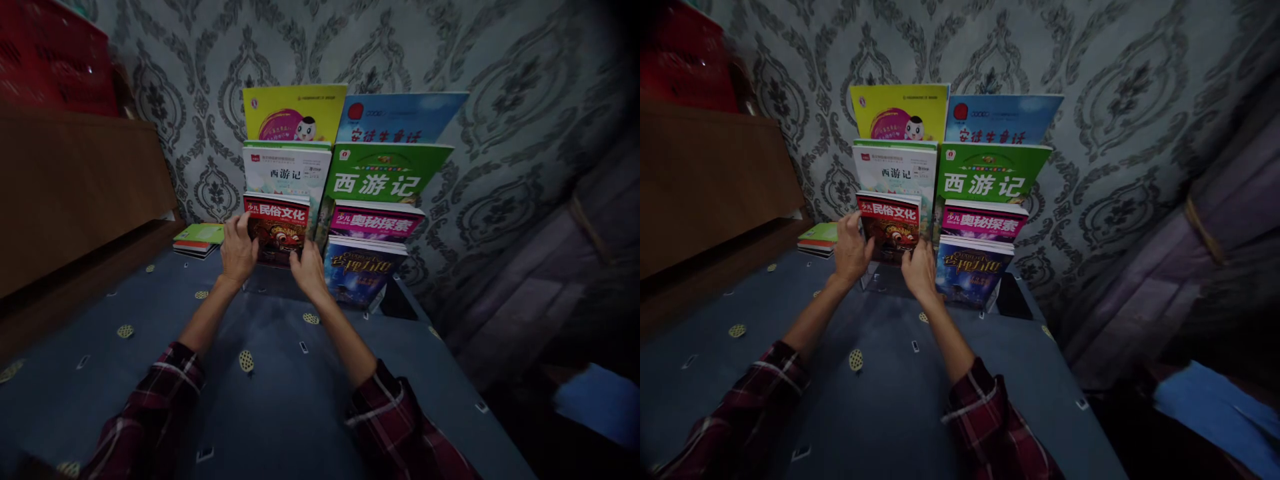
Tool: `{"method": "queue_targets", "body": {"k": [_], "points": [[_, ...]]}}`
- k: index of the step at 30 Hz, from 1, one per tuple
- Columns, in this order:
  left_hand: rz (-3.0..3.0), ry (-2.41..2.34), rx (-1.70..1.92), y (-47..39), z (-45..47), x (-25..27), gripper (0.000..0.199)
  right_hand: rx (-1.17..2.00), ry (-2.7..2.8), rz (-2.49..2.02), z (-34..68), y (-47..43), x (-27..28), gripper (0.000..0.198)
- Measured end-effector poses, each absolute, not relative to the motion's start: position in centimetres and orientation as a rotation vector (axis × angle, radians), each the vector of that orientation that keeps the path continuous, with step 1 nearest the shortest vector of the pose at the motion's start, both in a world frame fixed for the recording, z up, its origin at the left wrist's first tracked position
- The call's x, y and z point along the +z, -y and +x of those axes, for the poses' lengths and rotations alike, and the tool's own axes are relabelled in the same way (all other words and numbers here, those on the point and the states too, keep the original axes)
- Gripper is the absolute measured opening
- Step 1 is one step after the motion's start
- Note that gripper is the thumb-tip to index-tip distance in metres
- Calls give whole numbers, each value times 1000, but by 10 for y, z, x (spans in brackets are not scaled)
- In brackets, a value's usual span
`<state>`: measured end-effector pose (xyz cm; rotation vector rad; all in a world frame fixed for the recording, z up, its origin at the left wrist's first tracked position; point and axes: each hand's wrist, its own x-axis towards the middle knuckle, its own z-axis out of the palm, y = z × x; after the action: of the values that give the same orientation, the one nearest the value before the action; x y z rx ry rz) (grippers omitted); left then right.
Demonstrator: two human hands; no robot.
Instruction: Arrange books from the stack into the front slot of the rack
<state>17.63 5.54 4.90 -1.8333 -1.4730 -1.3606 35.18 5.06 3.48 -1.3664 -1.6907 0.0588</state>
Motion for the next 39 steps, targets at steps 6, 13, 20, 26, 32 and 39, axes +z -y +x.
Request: {"method": "queue_targets", "body": {"k": [6, 13, 20, 26, 32, 39], "points": [[-1846, 1446, -1200, -49, 186, 50, 58, 45, 1663, -1333, 350, -44, 39, 54], [-1861, 1525, -1143, -47, 190, 49, 60, -161, 1569, -1197, 338, -21, 48, 58], [-1852, 1410, -1196, -53, 187, 44, 57, -163, 1730, -958, 339, -21, 46, 49], [-1840, 1252, -1401, -62, 178, 39, 49, -97, 1767, -1010, 338, -33, 33, 45], [-1857, 1097, -1641, -68, 167, 37, 43, -99, 1762, -981, 336, -24, 30, 45], [-1857, 1106, -1755, -70, 159, 34, 39, -67, 1807, -978, 339, -18, 23, 45]]}}
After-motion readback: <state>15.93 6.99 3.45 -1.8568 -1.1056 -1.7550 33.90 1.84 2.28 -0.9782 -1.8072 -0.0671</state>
